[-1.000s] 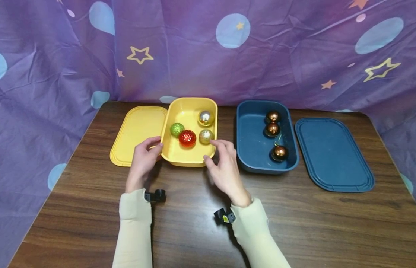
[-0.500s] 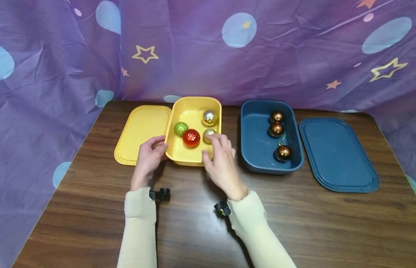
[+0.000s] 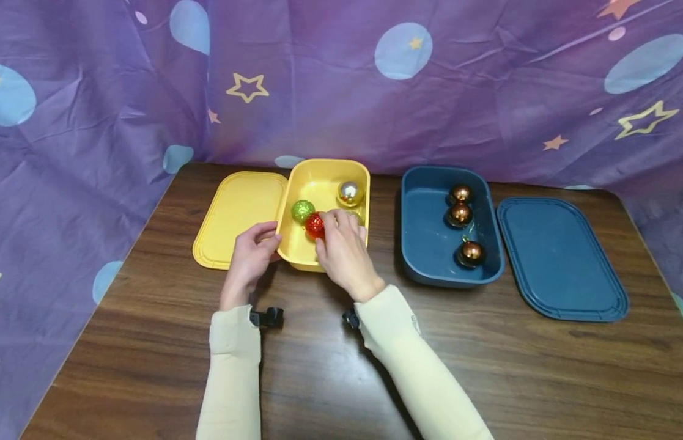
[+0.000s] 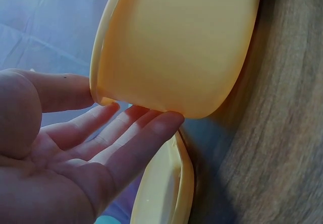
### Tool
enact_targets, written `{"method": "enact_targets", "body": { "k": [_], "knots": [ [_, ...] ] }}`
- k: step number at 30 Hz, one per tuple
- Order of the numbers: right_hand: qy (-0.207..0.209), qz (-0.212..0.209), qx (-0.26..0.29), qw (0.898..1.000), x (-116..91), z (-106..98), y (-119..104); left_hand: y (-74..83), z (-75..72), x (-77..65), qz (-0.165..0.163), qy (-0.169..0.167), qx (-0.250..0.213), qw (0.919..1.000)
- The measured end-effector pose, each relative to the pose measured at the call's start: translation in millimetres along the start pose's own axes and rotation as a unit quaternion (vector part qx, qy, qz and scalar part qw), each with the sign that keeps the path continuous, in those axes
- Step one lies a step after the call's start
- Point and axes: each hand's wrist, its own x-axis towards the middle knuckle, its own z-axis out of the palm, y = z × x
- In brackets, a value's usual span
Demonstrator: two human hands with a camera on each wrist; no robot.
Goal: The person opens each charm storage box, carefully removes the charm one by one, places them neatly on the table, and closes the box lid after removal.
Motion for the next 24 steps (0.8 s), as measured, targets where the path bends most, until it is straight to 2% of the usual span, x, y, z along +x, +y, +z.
{"method": "enact_targets", "body": {
  "k": [13, 24],
  "knots": [
    [-0.055, -0.007, -0.069, 0.996, 21, 13, -9, 0.9, -1.2, 1.8, 0.005, 0.000, -0.003, 1.0000],
    [-0.082, 0.005, -0.105, 0.991, 27, 17, -9, -1.1, -0.4, 2.2, 0.001, 0.000, -0.002, 1.0000]
  ]
}}
